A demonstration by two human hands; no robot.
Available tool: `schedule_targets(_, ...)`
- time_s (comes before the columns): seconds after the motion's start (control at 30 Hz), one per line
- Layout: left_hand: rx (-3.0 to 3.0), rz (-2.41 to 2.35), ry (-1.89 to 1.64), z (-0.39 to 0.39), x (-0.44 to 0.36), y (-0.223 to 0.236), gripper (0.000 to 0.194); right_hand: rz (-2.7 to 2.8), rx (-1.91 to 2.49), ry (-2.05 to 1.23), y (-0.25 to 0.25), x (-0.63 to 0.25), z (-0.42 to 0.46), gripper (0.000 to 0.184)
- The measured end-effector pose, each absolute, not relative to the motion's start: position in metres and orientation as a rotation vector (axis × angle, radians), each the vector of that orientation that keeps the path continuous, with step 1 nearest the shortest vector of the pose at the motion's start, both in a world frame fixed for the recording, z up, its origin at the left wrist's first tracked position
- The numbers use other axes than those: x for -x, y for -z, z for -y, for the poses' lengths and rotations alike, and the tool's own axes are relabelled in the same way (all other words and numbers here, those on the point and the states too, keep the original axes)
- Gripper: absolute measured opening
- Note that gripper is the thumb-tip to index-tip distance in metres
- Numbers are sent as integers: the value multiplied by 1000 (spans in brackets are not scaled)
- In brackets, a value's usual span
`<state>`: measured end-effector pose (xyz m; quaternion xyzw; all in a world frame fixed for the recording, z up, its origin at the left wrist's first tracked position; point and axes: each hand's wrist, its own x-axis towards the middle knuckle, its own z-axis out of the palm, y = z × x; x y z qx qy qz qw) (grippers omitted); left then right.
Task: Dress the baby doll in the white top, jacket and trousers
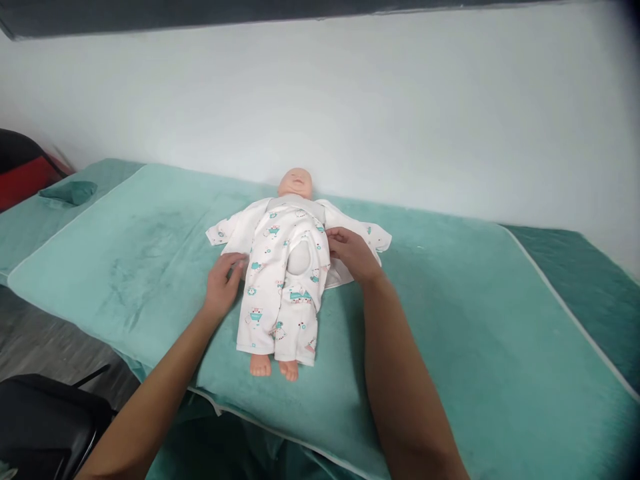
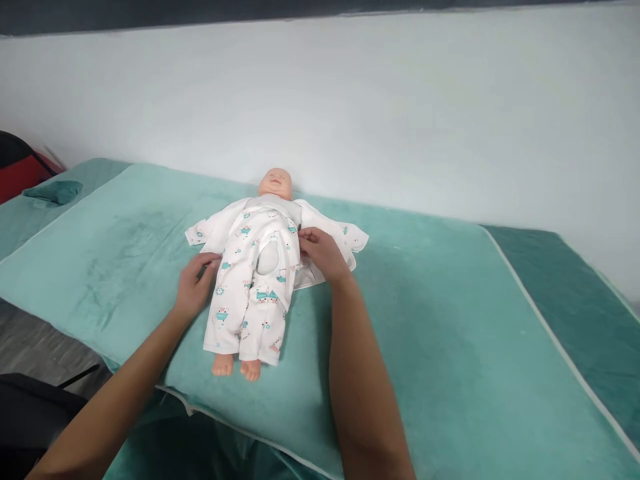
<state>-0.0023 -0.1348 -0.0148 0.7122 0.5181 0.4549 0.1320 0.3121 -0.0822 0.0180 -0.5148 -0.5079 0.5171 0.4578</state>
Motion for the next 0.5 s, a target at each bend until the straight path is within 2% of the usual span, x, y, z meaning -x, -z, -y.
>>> schedule_targets(0.13, -1986, -1471, -1396, 110, -23, -16, 22, 1385, 1216, -1282, -17, -312, 83, 20)
schedule_targets(0.23, -2163, -1349, -1340, 77, -59, -50, 21, 1401, 1198, -1119, -15, -308, 82, 20)
schedule_targets(0.3, -2342, -1334, -1124, 54, -87, -72, 22, 1373, 1195, -996, -15, -302, 81, 22)
schedule_targets(0.5, -2801, -1325, -134, 22, -142, -117, 24, 1212, 1318, -823, -12, -286, 79, 33)
